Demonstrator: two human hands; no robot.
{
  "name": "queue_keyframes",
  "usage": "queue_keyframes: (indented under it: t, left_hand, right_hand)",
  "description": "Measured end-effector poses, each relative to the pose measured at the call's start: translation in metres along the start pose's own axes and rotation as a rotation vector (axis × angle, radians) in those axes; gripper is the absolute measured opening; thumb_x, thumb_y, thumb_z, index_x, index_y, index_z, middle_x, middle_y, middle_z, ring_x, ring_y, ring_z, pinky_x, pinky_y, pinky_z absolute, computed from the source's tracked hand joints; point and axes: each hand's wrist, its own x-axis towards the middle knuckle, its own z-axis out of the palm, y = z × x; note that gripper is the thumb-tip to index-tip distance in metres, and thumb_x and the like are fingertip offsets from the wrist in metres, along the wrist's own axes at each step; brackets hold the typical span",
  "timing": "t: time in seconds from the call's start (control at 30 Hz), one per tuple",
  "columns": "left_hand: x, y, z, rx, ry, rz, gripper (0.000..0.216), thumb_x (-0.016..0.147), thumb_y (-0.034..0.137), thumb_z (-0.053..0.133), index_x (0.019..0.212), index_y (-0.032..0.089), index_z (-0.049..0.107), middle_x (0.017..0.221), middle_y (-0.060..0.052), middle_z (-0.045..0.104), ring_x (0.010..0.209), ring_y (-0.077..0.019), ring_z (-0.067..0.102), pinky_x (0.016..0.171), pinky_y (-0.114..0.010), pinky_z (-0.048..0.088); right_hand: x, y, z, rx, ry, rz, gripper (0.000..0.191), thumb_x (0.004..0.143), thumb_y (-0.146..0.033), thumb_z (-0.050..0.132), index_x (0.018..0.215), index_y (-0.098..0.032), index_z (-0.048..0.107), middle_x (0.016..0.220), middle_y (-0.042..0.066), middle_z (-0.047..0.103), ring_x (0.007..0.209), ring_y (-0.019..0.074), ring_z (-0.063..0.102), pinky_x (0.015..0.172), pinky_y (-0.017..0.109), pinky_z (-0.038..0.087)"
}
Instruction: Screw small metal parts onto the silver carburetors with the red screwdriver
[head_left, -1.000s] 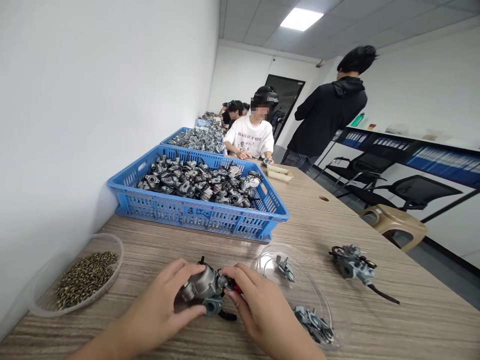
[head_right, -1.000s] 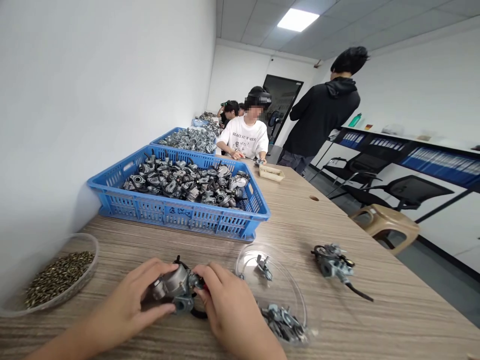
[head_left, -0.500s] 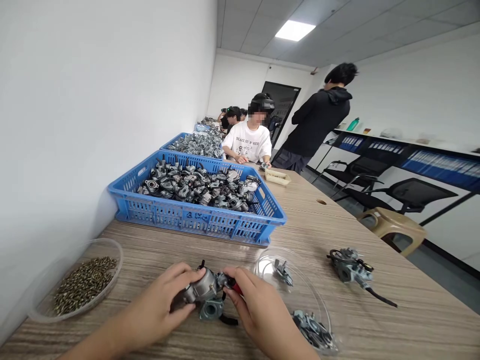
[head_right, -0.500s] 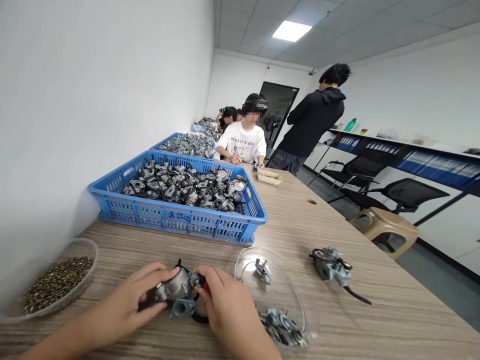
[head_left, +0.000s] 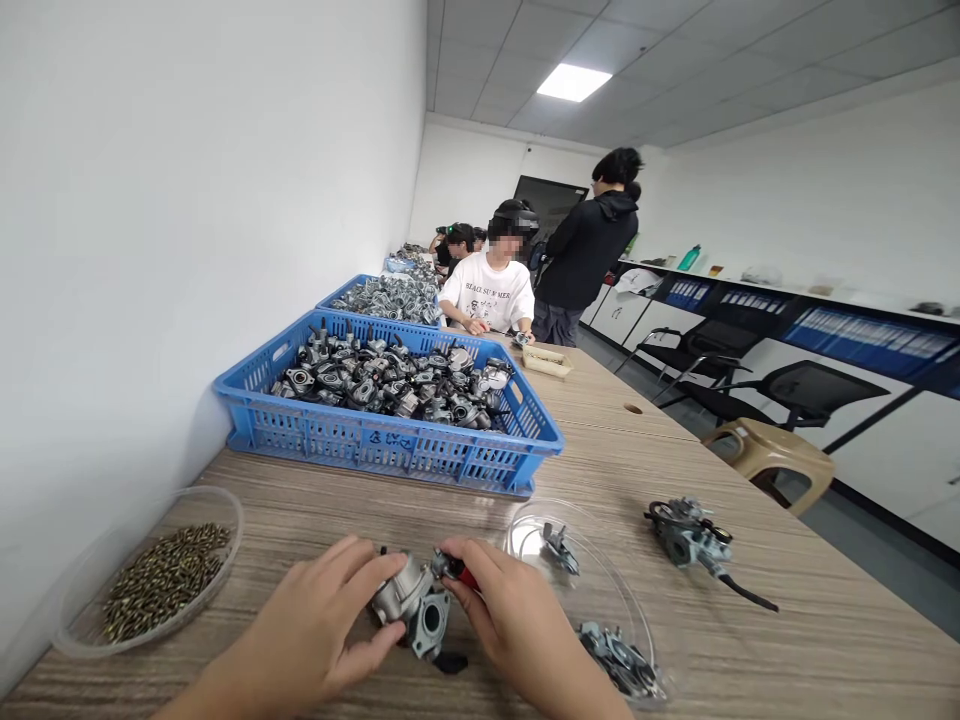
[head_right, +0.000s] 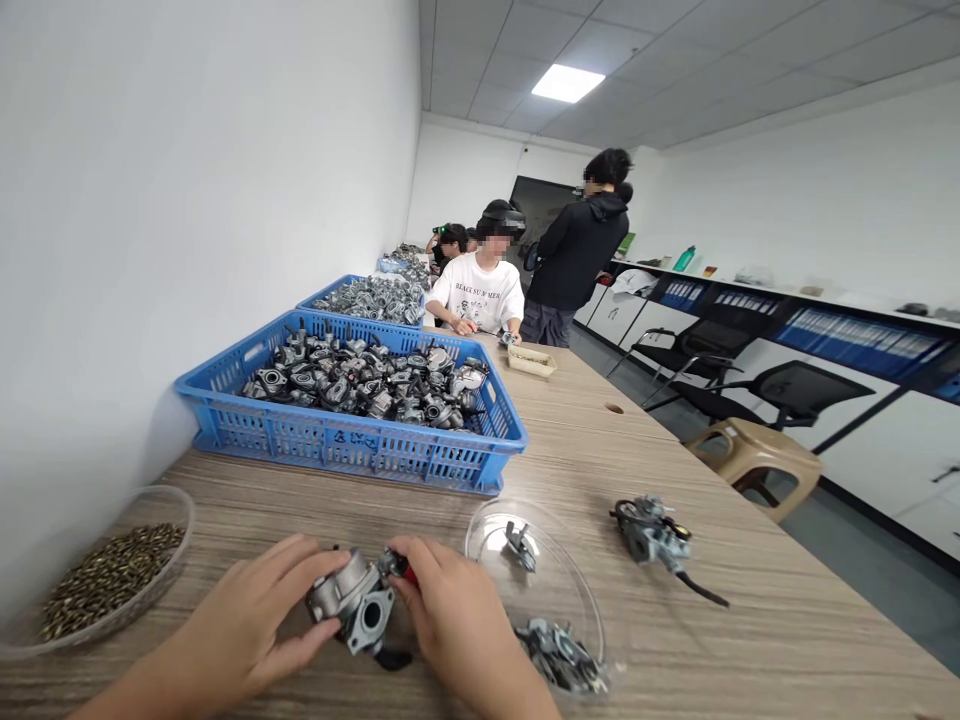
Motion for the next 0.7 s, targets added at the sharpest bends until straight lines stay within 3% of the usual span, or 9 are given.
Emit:
queue_keyframes:
  t: [0.17, 0.27, 0.37, 0.53, 0.7]
  left_hand:
    - [0.004, -0.001, -0.007, 0.029, 0.020, 0.010, 0.027, 0.100, 0.029, 0.065, 0.126, 0.026, 0.071, 0.102, -0.008, 0.082, 0.093, -0.0309, 0.079, 0.074, -0.037, 0.065]
    - [0.003, -0.001, -0.008, 0.004, 0.029, -0.065, 0.016, 0.104, 0.032, 0.059, 0.111, 0.025, 0.073, 0.090, -0.006, 0.082, 0.082, -0.0288, 0.078, 0.071, -0.037, 0.061]
    - [0.003, -0.001, -0.009, -0.056, -0.031, -0.190, 0.023, 0.108, 0.037, 0.054, 0.101, 0.025, 0.072, 0.087, -0.005, 0.082, 0.080, -0.0289, 0.080, 0.071, -0.037, 0.057]
    - [0.008, 0.001, -0.012, -0.113, -0.165, -0.386, 0.034, 0.112, 0.044, 0.045, 0.101, 0.025, 0.071, 0.080, -0.005, 0.082, 0.076, -0.0294, 0.080, 0.068, -0.035, 0.048]
    - [0.012, 0.001, -0.011, -0.144, -0.213, -0.492, 0.039, 0.114, 0.048, 0.042, 0.100, 0.027, 0.072, 0.076, -0.003, 0.080, 0.073, -0.0283, 0.078, 0.065, -0.031, 0.039]
  right_hand:
    - [-0.001, -0.003, -0.003, 0.003, 0.008, -0.008, 0.028, 0.110, -0.023, 0.055, 0.136, -0.022, 0.066, 0.125, 0.011, 0.082, 0.110, 0.0288, 0.080, 0.092, 0.039, 0.060]
    - [-0.001, -0.004, -0.004, 0.001, 0.019, -0.003, 0.027, 0.111, -0.024, 0.055, 0.135, -0.023, 0.066, 0.125, 0.011, 0.082, 0.110, 0.0286, 0.080, 0.091, 0.039, 0.060]
    - [-0.001, -0.003, -0.004, 0.000, 0.030, 0.002, 0.027, 0.112, -0.025, 0.055, 0.136, -0.023, 0.066, 0.125, 0.011, 0.082, 0.110, 0.0288, 0.079, 0.090, 0.039, 0.060]
    - [-0.002, -0.002, 0.000, -0.001, 0.029, -0.009, 0.028, 0.111, -0.024, 0.055, 0.137, -0.022, 0.066, 0.125, 0.011, 0.081, 0.110, 0.0291, 0.079, 0.091, 0.040, 0.060]
    - [-0.003, -0.005, 0.000, 0.003, 0.026, -0.021, 0.029, 0.111, -0.024, 0.054, 0.138, -0.022, 0.065, 0.127, 0.012, 0.081, 0.111, 0.0293, 0.079, 0.092, 0.041, 0.061]
